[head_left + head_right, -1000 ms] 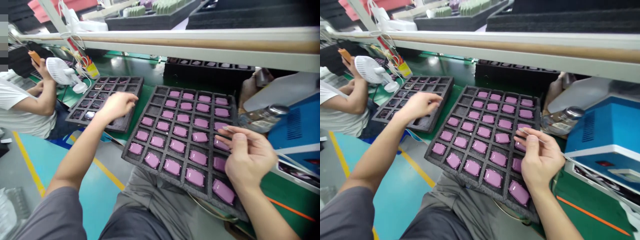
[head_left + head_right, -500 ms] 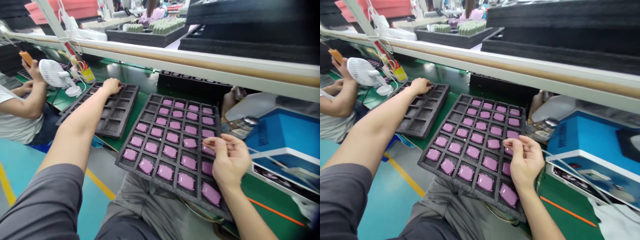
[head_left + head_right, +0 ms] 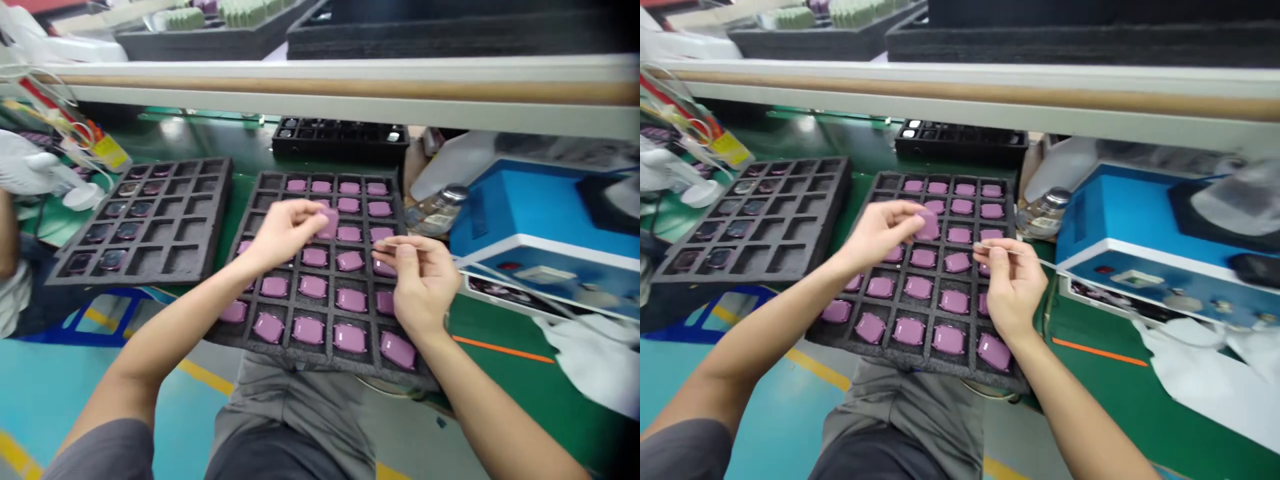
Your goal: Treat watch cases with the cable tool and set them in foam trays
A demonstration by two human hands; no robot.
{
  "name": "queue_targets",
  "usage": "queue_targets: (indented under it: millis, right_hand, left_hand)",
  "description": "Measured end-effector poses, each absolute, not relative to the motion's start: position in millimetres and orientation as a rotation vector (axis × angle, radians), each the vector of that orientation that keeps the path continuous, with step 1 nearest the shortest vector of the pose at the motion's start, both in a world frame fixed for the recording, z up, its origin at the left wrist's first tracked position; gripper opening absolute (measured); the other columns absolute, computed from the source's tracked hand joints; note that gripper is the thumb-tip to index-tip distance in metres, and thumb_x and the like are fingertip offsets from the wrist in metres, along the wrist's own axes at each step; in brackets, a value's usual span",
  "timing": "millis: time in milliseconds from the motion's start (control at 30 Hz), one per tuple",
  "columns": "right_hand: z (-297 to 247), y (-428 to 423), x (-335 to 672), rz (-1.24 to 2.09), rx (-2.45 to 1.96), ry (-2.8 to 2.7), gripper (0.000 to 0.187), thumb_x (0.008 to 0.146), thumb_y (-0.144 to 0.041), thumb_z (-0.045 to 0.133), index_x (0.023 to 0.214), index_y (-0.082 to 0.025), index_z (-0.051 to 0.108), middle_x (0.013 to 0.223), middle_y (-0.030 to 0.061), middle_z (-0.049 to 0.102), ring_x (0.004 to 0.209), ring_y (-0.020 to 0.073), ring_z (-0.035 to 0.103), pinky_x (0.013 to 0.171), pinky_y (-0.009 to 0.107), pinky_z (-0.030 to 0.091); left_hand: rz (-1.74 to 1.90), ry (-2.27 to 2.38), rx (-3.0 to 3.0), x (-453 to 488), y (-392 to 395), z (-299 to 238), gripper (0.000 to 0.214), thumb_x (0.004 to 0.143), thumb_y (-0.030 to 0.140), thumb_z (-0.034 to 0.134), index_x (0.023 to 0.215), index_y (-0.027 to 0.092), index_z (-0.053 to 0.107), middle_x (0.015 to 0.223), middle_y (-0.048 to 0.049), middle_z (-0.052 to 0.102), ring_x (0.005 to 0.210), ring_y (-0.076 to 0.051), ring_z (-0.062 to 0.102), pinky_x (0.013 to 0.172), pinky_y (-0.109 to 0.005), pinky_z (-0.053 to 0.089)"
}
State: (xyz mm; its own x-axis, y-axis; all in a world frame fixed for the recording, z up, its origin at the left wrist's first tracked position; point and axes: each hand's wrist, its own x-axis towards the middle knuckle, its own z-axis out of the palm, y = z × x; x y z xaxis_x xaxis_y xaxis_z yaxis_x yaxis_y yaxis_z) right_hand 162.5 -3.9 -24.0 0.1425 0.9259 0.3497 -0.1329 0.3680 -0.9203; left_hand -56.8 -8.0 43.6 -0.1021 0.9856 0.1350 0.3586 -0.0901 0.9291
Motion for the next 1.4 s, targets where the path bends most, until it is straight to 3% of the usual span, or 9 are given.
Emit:
queue_targets:
  millis: [133,367,867,1400]
  right_hand:
    - [-24.7,1.6,164.3,0.869,-0.828,-1.194,0.021,0.094,-0.04,0.068,0.097,-0.02,0.07,0.098,0.0047,0.074,0.09,0.0171,0.076,0.085,0.035,0.067]
    - [-26.6,7.3,166.5,0.856,-0.781,-1.306,0.016,0.095,-0.036,0.068,0.1,-0.022,0.073,0.101,0.0071,0.077,0.096,0.021,0.076,0.093,0.041,0.064]
    - [-26.8,6.8,169.0,0.833,-0.799,-1.332,0.012,0.095,-0.031,0.069,0.1,-0.022,0.075,0.101,0.0071,0.078,0.097,0.0222,0.076,0.092,0.042,0.064]
    - [-24.9,7.2,168.4,0.843,-0.819,-1.33,0.016,0.094,-0.037,0.069,0.099,-0.022,0.074,0.101,0.0072,0.078,0.096,0.0222,0.076,0.093,0.043,0.064]
  left_hand:
    - [1.157,1.296,1.286,-5.2,-6.8,18.0,0.039,0.079,0.033,0.078,0.111,0.01,0.075,0.094,-0.0092,0.079,0.077,-0.017,0.071,0.072,-0.028,0.056]
    - [1.224,1.2,1.161,-2.7,-0.5,2.2,0.045,0.067,0.028,0.091,0.107,0.012,0.078,0.104,-0.0108,0.081,0.097,-0.024,0.077,0.095,-0.038,0.059]
    - [1.263,1.182,1.154,2.8,-4.7,2.8,0.045,0.065,0.029,0.093,0.105,0.014,0.08,0.099,-0.0095,0.082,0.093,-0.025,0.078,0.091,-0.039,0.063]
    - [1.278,1.143,1.147,2.3,-4.0,2.3,0.044,0.064,0.026,0.094,0.103,0.015,0.08,0.099,-0.0093,0.082,0.093,-0.024,0.078,0.089,-0.037,0.064]
